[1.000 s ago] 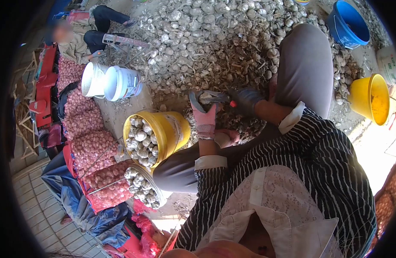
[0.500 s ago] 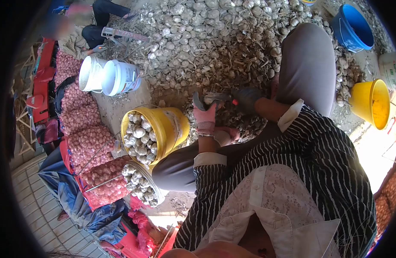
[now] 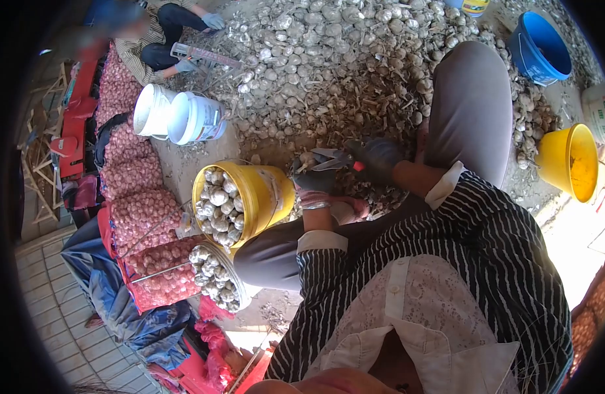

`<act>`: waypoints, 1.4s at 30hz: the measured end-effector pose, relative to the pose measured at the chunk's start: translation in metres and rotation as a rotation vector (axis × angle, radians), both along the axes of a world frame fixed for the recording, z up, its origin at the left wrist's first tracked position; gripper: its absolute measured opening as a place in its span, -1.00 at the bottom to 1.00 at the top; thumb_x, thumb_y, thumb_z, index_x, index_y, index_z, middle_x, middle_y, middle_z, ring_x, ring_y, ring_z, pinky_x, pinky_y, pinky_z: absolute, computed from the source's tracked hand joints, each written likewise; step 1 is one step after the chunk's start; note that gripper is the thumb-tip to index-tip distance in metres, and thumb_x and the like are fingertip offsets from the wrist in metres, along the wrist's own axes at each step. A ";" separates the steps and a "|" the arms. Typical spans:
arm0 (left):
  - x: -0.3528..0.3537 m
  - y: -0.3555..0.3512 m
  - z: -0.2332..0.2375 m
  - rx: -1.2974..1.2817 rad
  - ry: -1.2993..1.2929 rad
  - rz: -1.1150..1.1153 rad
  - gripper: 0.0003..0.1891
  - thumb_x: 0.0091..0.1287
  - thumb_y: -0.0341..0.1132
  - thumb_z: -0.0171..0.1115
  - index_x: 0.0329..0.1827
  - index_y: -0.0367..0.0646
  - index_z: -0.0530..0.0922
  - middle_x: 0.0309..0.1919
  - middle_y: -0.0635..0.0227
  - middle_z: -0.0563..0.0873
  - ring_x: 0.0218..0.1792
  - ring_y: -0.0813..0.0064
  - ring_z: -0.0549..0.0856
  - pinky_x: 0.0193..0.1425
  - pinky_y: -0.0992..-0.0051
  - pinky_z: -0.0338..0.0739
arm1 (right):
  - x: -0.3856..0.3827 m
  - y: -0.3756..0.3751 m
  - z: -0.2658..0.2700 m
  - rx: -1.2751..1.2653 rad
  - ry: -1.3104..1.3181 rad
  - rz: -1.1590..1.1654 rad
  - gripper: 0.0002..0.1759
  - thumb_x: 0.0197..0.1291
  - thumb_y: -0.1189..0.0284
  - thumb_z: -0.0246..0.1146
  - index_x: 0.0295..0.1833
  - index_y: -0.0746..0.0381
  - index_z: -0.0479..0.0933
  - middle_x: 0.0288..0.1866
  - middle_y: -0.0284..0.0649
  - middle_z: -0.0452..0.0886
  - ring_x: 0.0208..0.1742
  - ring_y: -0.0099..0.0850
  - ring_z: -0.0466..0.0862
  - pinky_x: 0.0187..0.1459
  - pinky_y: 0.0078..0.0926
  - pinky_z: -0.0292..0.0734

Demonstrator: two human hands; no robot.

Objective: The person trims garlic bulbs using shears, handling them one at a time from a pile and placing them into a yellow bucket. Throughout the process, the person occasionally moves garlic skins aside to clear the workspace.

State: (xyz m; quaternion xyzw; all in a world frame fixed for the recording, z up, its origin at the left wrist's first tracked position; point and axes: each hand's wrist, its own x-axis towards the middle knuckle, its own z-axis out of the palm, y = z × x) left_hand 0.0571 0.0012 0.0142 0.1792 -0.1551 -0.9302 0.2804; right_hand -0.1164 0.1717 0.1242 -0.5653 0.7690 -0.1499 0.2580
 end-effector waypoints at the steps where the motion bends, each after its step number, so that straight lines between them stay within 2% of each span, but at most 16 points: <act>1: -0.004 0.005 0.008 0.043 0.006 -0.012 -0.74 0.25 -0.12 0.14 -0.28 -0.16 0.51 -0.38 0.35 0.64 -0.26 0.46 0.61 -0.09 0.38 0.48 | 0.001 0.000 -0.006 0.001 -0.002 -0.002 -0.28 0.02 0.07 0.31 0.28 0.15 0.32 -0.22 0.00 0.63 -0.17 -0.03 0.63 -0.16 -0.09 0.47; 5: -0.017 0.019 0.029 0.216 0.034 -0.063 -0.63 0.26 -0.11 0.14 -0.07 -0.24 0.55 -0.11 0.21 0.68 0.03 0.33 0.62 0.23 0.24 0.46 | 0.001 -0.001 -0.004 -0.062 0.117 -0.014 -0.26 0.01 0.09 0.32 0.28 0.18 0.33 -0.20 -0.03 0.63 -0.15 -0.04 0.63 -0.14 -0.10 0.47; 8: -0.043 0.049 0.101 0.313 -0.043 0.017 -0.69 0.28 -0.17 0.15 -0.09 -0.24 0.54 -0.08 0.17 0.65 0.01 0.25 0.61 0.22 0.21 0.49 | -0.006 -0.006 0.005 0.083 0.040 -0.050 -0.34 0.00 0.10 0.32 0.18 0.21 0.37 -0.18 -0.04 0.64 -0.12 -0.06 0.63 -0.12 -0.10 0.48; 11: -0.049 0.050 0.078 0.219 -0.275 0.115 -0.70 0.36 -0.05 0.03 -0.15 -0.10 0.53 -0.22 0.32 0.63 -0.16 0.27 0.61 0.10 0.22 0.50 | -0.008 -0.011 0.008 0.181 -0.089 -0.071 -0.41 0.01 0.10 0.31 0.08 0.21 0.40 -0.16 -0.03 0.64 -0.10 -0.09 0.65 -0.10 -0.10 0.50; 15: -0.041 0.046 0.047 0.085 -0.118 0.006 -0.75 0.37 -0.13 0.04 -0.11 -0.10 0.52 -0.20 0.32 0.62 -0.18 0.29 0.62 -0.03 0.26 0.52 | -0.005 -0.013 0.009 0.246 -0.168 -0.126 -0.49 0.04 0.10 0.30 0.01 0.19 0.44 -0.20 -0.01 0.64 -0.10 -0.07 0.66 -0.10 -0.09 0.52; 17: -0.051 0.054 0.075 -0.096 -0.532 0.111 -0.83 0.35 -0.20 0.07 -0.26 -0.10 0.50 -0.34 0.37 0.57 -0.27 0.34 0.60 -0.16 0.30 0.51 | -0.002 -0.011 -0.003 0.163 -0.215 -0.167 -0.52 0.04 0.10 0.29 -0.04 0.20 0.47 -0.23 0.00 0.64 -0.12 -0.06 0.66 -0.10 -0.11 0.52; 20: -0.043 0.051 0.073 -0.001 -0.201 0.107 -0.90 0.29 -0.35 0.17 -0.23 -0.16 0.49 -0.31 0.39 0.56 -0.16 0.45 0.59 0.07 0.46 0.53 | 0.013 -0.016 -0.042 0.064 -0.473 -0.314 -0.59 0.09 0.12 0.28 -0.13 0.22 0.51 -0.32 -0.04 0.63 -0.22 -0.11 0.67 -0.16 -0.18 0.53; 23: 0.003 0.008 -0.059 -0.334 -0.016 0.202 -0.82 0.21 -0.36 0.27 -0.18 -0.21 0.52 -0.28 0.33 0.60 -0.11 0.40 0.61 0.08 0.46 0.56 | 0.012 -0.025 -0.034 -0.005 -0.848 -0.469 -0.68 0.17 0.16 0.26 -0.20 0.22 0.52 -0.43 -0.19 0.61 -0.38 -0.30 0.64 -0.30 -0.33 0.52; 25: -0.003 0.008 0.076 0.306 0.124 0.562 -0.83 0.22 -0.28 0.30 -0.25 -0.18 0.61 -0.12 0.23 0.67 -0.08 0.32 0.65 0.05 0.39 0.60 | 0.014 -0.028 -0.030 -0.052 -1.031 -0.531 -0.71 0.22 0.18 0.24 -0.23 0.21 0.52 -0.48 -0.28 0.58 -0.47 -0.41 0.60 -0.40 -0.42 0.50; 28: 0.030 -0.021 0.148 0.011 0.429 0.663 -0.47 0.19 0.03 0.34 0.03 -0.23 0.56 0.07 0.07 0.62 0.08 0.29 0.62 0.27 0.34 0.50 | 0.013 -0.032 -0.032 0.012 -1.351 -0.742 -0.74 0.29 0.20 0.21 -0.27 0.18 0.52 -0.51 -0.39 0.53 -0.58 -0.58 0.49 -0.55 -0.53 0.39; 30: 0.031 -0.025 0.169 -0.119 0.282 0.703 -0.49 0.26 0.08 0.25 0.03 -0.19 0.58 0.05 0.10 0.64 0.10 0.32 0.61 0.32 0.29 0.44 | 0.014 -0.036 -0.036 -0.074 -1.362 -0.869 -0.72 0.28 0.18 0.21 -0.31 0.16 0.51 -0.56 -0.39 0.50 -0.64 -0.58 0.44 -0.62 -0.54 0.32; 33: 0.029 -0.036 0.102 0.080 0.023 0.588 -0.52 0.32 0.08 0.15 0.05 -0.16 0.59 0.07 0.14 0.65 0.14 0.33 0.59 0.31 0.26 0.41 | 0.011 -0.045 -0.047 -0.037 -1.400 -0.933 -0.72 0.28 0.17 0.22 -0.34 0.14 0.49 -0.60 -0.41 0.47 -0.64 -0.58 0.43 -0.63 -0.53 0.30; 36: 0.005 -0.035 0.028 0.018 0.047 0.177 -0.70 0.31 -0.20 0.15 -0.02 -0.22 0.51 -0.04 0.25 0.63 -0.02 0.39 0.58 0.14 0.39 0.53 | 0.009 -0.049 -0.043 -0.062 -1.424 -0.964 -0.71 0.27 0.18 0.24 -0.39 0.13 0.47 -0.65 -0.44 0.42 -0.66 -0.59 0.40 -0.63 -0.53 0.28; 39: -0.038 -0.042 0.011 0.022 -0.451 0.154 -0.85 0.36 -0.31 0.05 -0.15 -0.15 0.53 -0.05 0.28 0.62 -0.10 0.44 0.58 0.08 0.47 0.53 | 0.007 -0.050 -0.036 -0.080 -1.511 -0.976 -0.77 0.28 0.21 0.24 -0.31 0.12 0.46 -0.57 -0.44 0.44 -0.60 -0.62 0.41 -0.59 -0.55 0.30; 41: -0.047 -0.075 -0.031 -1.725 -1.186 -0.405 -0.80 0.32 -0.48 0.03 -0.04 -0.15 0.52 -0.03 0.25 0.60 -0.05 0.41 0.59 0.07 0.50 0.52 | 0.010 -0.051 -0.044 -0.111 -1.575 -0.953 -0.78 0.28 0.22 0.24 -0.25 0.12 0.45 -0.52 -0.44 0.44 -0.55 -0.63 0.42 -0.56 -0.55 0.34; 42: -0.069 -0.084 -0.026 -1.726 -1.181 -0.412 -0.80 0.32 -0.48 0.03 -0.04 -0.15 0.52 -0.03 0.25 0.60 -0.05 0.41 0.59 0.07 0.50 0.52 | 0.011 -0.052 -0.049 -0.144 -1.636 -0.922 -0.79 0.28 0.23 0.25 -0.20 0.12 0.43 -0.47 -0.43 0.44 -0.51 -0.63 0.44 -0.52 -0.55 0.38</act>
